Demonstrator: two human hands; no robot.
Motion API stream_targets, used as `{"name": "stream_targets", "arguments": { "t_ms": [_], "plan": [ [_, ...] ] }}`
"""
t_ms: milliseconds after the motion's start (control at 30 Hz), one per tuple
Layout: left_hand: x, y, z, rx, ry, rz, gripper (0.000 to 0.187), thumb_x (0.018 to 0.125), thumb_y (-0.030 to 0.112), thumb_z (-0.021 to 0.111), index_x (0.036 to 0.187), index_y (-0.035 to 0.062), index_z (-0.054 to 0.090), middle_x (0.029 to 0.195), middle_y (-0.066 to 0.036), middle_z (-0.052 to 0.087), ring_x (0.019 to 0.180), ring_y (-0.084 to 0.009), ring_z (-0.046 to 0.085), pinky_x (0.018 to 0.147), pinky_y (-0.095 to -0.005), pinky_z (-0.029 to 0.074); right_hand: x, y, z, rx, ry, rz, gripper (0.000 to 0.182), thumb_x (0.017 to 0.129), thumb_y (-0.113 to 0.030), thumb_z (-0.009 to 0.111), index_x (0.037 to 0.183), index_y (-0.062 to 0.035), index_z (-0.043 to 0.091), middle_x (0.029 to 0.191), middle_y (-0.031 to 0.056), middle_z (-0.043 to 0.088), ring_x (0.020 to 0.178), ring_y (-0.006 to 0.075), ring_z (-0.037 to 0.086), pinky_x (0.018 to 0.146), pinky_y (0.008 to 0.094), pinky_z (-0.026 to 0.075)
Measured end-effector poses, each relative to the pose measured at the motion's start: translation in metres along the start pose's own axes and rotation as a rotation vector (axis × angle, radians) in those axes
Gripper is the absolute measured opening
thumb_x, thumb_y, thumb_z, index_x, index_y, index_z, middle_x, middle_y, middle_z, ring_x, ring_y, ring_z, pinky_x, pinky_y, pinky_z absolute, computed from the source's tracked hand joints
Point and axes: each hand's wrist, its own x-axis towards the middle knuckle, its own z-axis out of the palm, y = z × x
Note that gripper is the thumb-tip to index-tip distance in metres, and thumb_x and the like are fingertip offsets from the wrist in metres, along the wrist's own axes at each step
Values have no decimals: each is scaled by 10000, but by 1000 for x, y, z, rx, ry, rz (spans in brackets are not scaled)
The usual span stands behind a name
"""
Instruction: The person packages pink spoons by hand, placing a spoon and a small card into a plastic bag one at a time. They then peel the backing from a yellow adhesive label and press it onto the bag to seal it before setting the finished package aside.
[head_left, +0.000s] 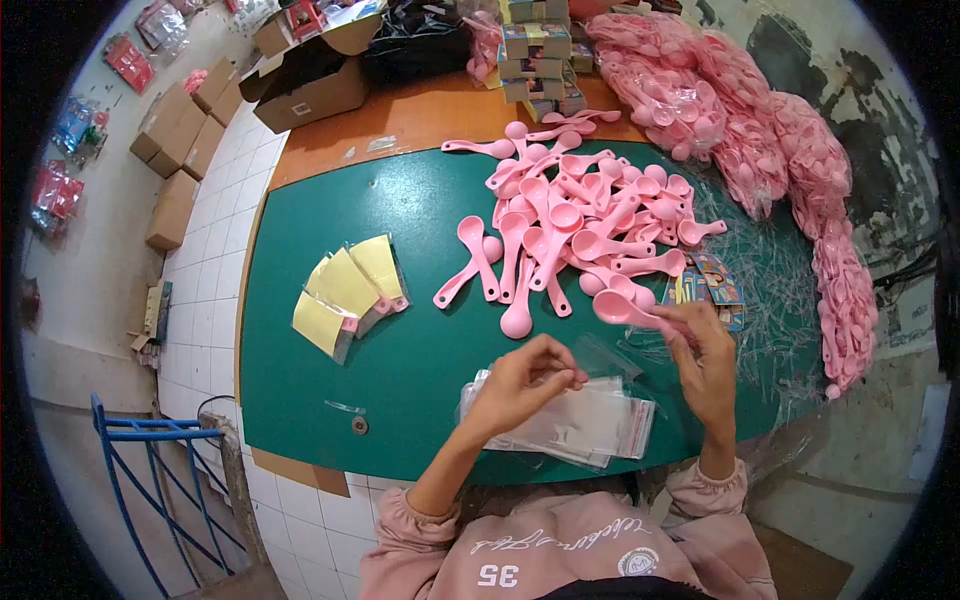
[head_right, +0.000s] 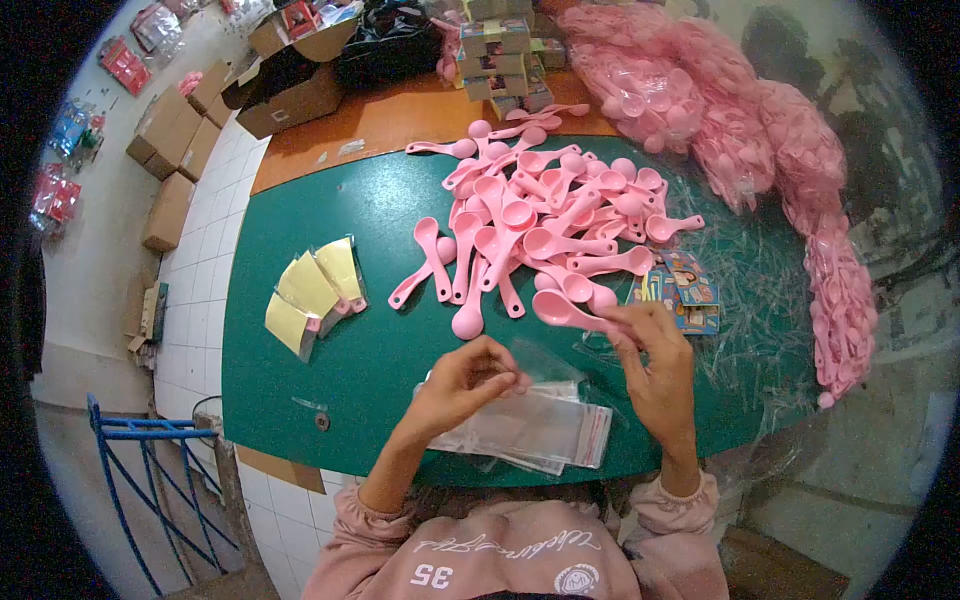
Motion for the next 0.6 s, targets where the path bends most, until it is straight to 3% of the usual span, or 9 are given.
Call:
{"name": "stream_targets", "arguments": {
  "t_ms": [67,167,267,600],
  "plan": [
    [-3,7,-5,-336,76,-162,236,835,65,579,1038,15,471,933,-133,644,848,-134,607,725,-241,480,-5,-5,3,342,168,124,221,800,7,588,1015,-20,543,858,40,572,765,100,542,692,235,451],
    [-2,14,-6,-381,72,-208,227,822,54,594,1015,-1,488,910,-132,649,831,-122,609,715,-229,478,-7,8,7,471,266,161,226,773,13,624,979,-7,533,824,41,572,749,78,533,658,214,448],
    [-1,15,-5,-317,46,-254,262,814,74,612,1034,-10,497,907,-126,651,823,-115,613,725,-230,478,-11,4,9,587,205,189,241,770,7,633,982,-4,519,825,52,569,736,79,532,642,204,443],
    [9,20,-10,-198,18,-178,316,833,107,595,1118,-7,519,910,-77,639,872,-118,607,761,-235,475,-3,-10,15,448,215,66,285,782,-11,625,1027,5,480,815,75,583,754,87,548,641,224,459]
  ]
}}
